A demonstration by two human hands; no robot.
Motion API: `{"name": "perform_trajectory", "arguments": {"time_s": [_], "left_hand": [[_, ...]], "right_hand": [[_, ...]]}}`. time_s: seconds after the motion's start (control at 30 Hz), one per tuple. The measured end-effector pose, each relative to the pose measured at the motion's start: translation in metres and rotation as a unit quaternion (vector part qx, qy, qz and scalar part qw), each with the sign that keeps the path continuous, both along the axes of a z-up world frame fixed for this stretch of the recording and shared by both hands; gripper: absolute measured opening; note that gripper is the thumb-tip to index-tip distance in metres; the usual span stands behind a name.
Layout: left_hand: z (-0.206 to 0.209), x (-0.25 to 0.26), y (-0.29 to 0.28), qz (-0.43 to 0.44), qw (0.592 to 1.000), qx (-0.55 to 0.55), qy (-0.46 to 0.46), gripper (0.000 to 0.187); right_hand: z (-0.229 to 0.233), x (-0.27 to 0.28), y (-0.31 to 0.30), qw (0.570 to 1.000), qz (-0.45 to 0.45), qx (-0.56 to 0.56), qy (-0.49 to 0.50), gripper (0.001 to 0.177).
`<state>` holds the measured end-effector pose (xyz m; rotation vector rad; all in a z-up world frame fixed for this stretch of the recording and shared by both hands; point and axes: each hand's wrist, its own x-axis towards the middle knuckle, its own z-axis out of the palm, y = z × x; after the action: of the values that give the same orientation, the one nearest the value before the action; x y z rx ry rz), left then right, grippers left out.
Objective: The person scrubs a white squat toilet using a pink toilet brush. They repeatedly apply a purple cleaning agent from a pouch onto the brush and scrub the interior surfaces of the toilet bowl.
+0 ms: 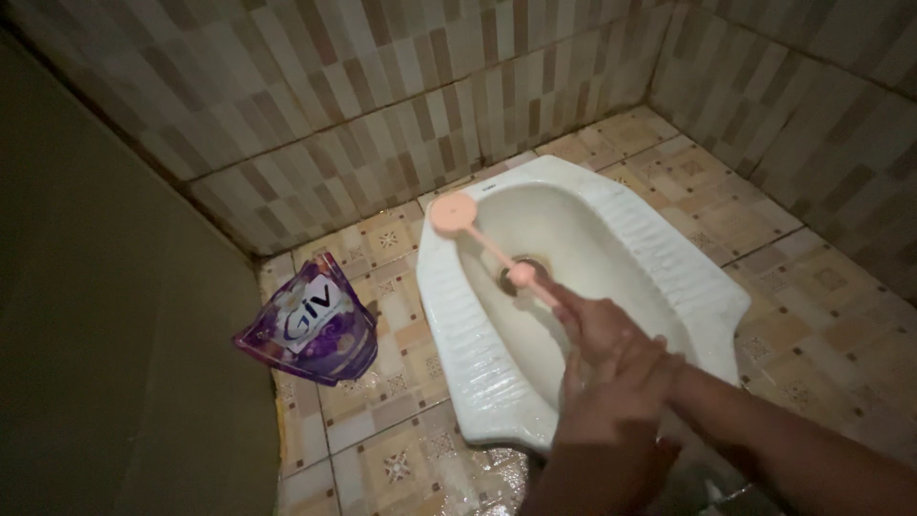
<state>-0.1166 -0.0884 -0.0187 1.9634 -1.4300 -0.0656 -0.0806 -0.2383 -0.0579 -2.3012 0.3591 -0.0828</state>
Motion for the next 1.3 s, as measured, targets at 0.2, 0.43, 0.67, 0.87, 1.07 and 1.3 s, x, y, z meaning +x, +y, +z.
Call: {"name": "perform_trajectory", "arguments": {"time_s": [0.2,0.43,0.67,0.87,1.07,1.3], "left_hand": [[0.003,-0.004,-0.004,-0.028,0.998,0.048,-0.023,0.078],[0.006,0.005,-0.003,-0.043,0.999,0.016,-0.016,0.076],[0.020,0.006,0.016,-0.034,0.999,-0.029,-0.018,0.073],[0.013,0.011,0.018,-0.026,0.999,-0.020,-0.005,0.079],[0.016,0.011,0.023,-0.029,0.999,-0.004,0.014,0.078],[0.007,0.011,0.011,-0.032,0.999,0.024,0.010,0.078]], "right_hand": [[0.035,-0.003,0.014,0.986,-0.027,0.068,0.153,0.048],[0.018,-0.008,0.010,0.995,0.045,-0.012,0.092,0.052],[0.000,0.005,-0.002,1.000,0.010,0.021,0.010,0.047],[0.004,0.008,-0.006,0.992,-0.047,0.023,0.115,0.051],[0.011,-0.004,0.003,0.993,0.113,-0.008,-0.033,0.069],[0.022,0.007,0.009,0.997,-0.008,0.010,0.081,0.052]]}}
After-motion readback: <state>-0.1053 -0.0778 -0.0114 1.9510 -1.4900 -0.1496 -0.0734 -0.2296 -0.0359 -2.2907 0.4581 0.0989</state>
